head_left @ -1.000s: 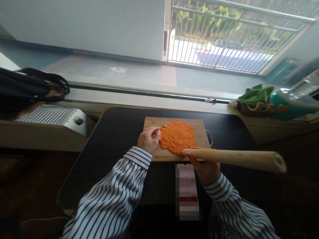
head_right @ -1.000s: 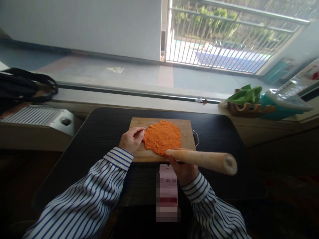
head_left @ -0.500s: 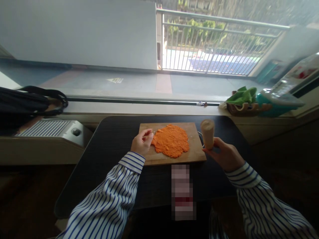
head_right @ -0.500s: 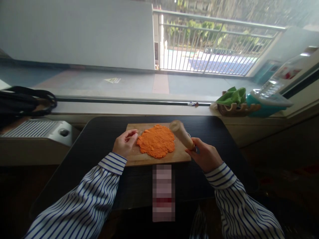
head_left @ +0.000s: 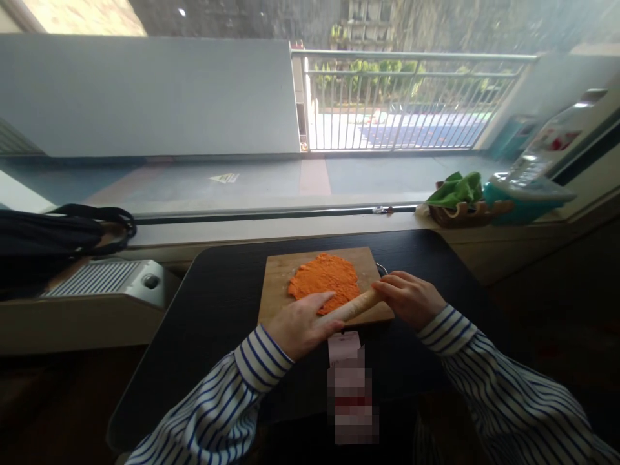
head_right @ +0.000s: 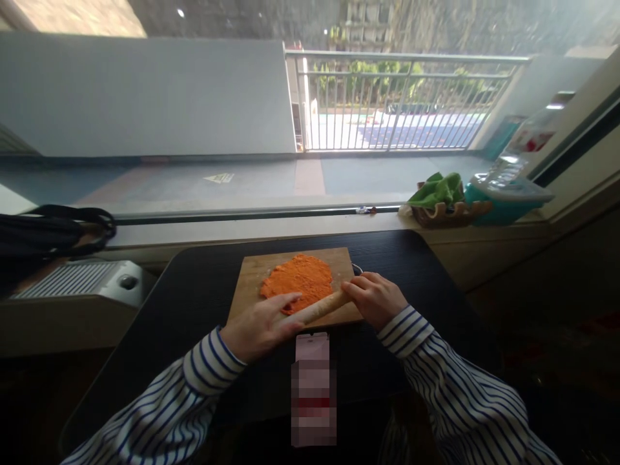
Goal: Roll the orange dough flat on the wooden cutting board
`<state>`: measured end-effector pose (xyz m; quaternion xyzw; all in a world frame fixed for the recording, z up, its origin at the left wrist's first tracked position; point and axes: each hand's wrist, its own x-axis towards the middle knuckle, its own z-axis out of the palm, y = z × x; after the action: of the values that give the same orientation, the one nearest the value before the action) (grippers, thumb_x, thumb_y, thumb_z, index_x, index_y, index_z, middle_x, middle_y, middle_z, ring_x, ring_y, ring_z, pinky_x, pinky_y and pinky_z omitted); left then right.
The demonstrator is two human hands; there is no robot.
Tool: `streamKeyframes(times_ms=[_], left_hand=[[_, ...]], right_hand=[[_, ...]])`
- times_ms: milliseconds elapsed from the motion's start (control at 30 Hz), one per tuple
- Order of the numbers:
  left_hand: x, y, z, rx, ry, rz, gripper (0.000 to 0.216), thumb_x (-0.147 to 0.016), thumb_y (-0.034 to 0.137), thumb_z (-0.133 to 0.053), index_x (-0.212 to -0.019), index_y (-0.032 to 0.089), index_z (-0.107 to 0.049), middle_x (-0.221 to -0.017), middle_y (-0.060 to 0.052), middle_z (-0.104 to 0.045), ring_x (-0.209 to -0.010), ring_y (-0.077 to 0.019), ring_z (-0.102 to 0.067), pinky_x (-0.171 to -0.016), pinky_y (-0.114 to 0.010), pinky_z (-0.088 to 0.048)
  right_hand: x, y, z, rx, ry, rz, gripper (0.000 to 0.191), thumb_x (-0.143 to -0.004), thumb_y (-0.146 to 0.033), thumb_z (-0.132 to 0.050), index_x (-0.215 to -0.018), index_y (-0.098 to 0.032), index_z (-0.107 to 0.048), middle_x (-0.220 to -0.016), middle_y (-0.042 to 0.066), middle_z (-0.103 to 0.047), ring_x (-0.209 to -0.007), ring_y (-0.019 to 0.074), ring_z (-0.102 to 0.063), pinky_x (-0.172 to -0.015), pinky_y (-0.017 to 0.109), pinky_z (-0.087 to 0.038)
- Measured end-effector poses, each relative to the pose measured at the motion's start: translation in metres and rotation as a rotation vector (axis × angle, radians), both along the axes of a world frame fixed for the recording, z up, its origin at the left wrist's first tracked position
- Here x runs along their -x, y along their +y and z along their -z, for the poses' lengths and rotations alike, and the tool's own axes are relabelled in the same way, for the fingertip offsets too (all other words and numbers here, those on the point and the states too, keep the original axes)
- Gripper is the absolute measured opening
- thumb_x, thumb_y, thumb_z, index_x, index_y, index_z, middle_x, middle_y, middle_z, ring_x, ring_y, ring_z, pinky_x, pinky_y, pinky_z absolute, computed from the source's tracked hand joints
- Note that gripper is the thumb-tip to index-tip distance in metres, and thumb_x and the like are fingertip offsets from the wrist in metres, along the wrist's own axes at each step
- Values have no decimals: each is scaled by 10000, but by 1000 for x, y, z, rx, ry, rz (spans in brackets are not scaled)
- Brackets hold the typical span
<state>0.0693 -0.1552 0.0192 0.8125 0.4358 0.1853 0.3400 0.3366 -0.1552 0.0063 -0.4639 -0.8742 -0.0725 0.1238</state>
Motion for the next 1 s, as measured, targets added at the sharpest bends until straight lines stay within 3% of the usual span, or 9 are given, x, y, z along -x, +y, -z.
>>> streamKeyframes(times_ms=[67,200,467,633,1000], left_hand=[[-3,-7,8,-52,72,78,481,-788,432,-518,-1210,205,-483,-1108,-70,-603,-998,-212,-564,-901,-348,-428],[-8,-15,14,-142,192,52,342,-820,322,-473,-1141,212,-517,-972,-43,-629,-885,-180,-585,-817,-318,-458],[-22,-25,18,-289,446,36,223,-800,338,-488,-936,181,-570,-809,-44,-580,-755,-198,-560,-699,-343,-467],[-33,-27,28,-303,452,25,357,-783,340,-516,-1090,160,-496,-871,-54,-597,-796,-206,-573,-723,-356,-480],[-46,-30,37,-356,464,-28,243,-817,314,-447,-948,136,-548,-831,-83,-577,-766,-226,-552,-686,-373,-478]], right_hand=[[0,1,3,28,-6,-9,215,-855,-215,-474,-1021,-234,-611,-947,45,-658,-891,173,-562,-780,266,-446],[1,4,9,78,21,-36,248,-843,-196,-474,-1049,-244,-605,-971,42,-659,-902,179,-558,-804,283,-446],[1,15,20,84,63,-27,305,-830,-143,-457,-1073,-254,-603,-1103,46,-624,-1074,213,-506,-978,424,-306],[-3,19,23,107,54,-15,328,-826,-129,-422,-1077,-244,-599,-1138,50,-607,-1130,220,-469,-995,441,-259],[-4,33,31,181,74,-10,420,-696,-107,-474,-1075,-233,-604,-1208,73,-563,-1168,248,-443,-1008,501,-229]])
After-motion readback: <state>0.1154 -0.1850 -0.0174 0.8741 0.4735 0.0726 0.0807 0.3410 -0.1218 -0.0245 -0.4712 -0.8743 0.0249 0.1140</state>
